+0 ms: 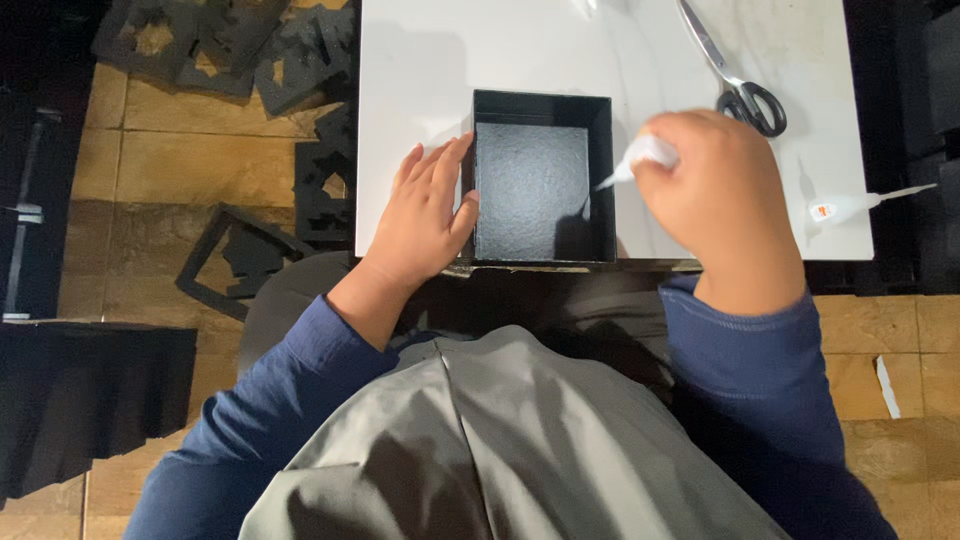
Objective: The person places a star-shaped foam insert into a black box and presses it down. They then pick up a black box lid, apply glue from a tube to its edges, and place the lid onto the box. Finally, they pick up another foam insert and place it into the box.
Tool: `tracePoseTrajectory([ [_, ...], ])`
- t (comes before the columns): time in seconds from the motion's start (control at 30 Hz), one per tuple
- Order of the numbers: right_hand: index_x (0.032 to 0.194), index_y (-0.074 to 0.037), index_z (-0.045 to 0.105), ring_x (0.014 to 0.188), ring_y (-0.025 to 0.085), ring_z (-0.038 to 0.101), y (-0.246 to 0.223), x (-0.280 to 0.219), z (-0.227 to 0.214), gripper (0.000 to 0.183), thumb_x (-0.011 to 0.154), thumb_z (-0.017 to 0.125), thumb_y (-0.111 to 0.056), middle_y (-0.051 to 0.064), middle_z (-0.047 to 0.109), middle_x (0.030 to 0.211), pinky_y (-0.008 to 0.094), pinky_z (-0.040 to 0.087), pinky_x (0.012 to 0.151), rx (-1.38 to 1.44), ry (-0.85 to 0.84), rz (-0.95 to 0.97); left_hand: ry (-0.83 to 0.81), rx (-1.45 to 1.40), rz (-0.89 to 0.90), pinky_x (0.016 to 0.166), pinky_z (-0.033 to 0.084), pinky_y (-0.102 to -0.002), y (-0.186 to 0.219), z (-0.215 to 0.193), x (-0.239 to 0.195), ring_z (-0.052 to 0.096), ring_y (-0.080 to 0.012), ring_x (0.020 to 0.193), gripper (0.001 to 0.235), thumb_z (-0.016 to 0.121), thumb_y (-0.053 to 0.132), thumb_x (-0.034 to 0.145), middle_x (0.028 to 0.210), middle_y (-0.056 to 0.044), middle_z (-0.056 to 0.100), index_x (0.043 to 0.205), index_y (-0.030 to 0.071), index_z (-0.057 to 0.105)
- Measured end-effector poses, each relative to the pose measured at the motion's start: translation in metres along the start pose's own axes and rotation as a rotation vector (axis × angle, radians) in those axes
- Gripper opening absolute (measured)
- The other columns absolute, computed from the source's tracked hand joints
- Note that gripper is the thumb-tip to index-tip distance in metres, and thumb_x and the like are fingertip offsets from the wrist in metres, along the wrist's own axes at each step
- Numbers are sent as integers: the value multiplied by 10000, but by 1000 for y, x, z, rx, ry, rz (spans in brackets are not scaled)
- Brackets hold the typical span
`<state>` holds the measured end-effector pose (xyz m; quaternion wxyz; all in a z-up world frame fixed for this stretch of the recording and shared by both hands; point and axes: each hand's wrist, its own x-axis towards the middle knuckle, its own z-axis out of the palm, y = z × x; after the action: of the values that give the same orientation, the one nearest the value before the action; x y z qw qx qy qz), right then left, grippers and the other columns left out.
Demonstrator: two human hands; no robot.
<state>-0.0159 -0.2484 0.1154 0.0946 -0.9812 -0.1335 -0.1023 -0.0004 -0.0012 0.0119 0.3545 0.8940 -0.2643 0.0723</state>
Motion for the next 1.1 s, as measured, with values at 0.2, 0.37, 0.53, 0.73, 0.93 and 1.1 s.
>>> tracePoseTrajectory([
  [0.2, 821, -7, 595, 633, 181, 435, 18, -35, -3, 79, 751, 561, -5, 65, 510, 676, 298, 343, 567, 263, 123, 176, 15, -59, -55, 1019, 208, -469, -3, 4, 12, 413, -295, 1183, 525, 412, 259, 831, 1302, -130, 443, 1305, 55, 310],
  [0.37, 853, -13, 581, 532, 117, 463, 54, -48, 34, 105, 752, 594, 11, 64, 521, 689, 187, 393, 498, 1221, 400, 648, -151, 100, 5, 1038, 281, -411, 15, -21, 63, 295, -311, 1247, 474, 419, 182, 910, 1389, -146, 271, 1327, -12, 303],
  [0.53, 786, -30, 555, 557, 141, 495, 61, -55, 52, 75, 748, 562, 35, 84, 557, 705, 177, 405, 493, 1716, 447, 733, -192, 273, -54, 560, 395, -404, -8, -15, 81, 466, -271, 803, 93, 469, 127, 873, 887, -72, 535, 927, 81, 530],
  [0.73, 843, -107, 556, 548, 138, 577, 68, -59, 65, 134, 748, 606, -28, 26, 567, 679, 191, 436, 509, 1669, 468, 769, -9, 649, -129, 486, 502, -367, -8, -31, 25, 619, -240, 551, 270, 578, 249, 722, 638, -33, 598, 973, 160, 534],
  [0.93, 902, -55, 570, 534, 138, 540, 60, -50, 67, 186, 733, 635, -13, 76, 564, 748, 208, 453, 495, 1566, 531, 627, -154, 266, -232, 519, 485, -440, 30, -39, -14, 613, -354, 555, 439, 541, 195, 684, 600, -136, 596, 1085, 120, 379],
  [1.1, 931, -6, 574, 513, 122, 516, 54, -45, 75, 219, 729, 657, -12, 95, 547, 752, 199, 441, 459, 1446, 564, 522, -83, -273, -307, 522, 485, -297, 28, -29, -16, 617, -223, 551, 288, 643, 138, 745, 621, -71, 628, 1024, 136, 572],
])
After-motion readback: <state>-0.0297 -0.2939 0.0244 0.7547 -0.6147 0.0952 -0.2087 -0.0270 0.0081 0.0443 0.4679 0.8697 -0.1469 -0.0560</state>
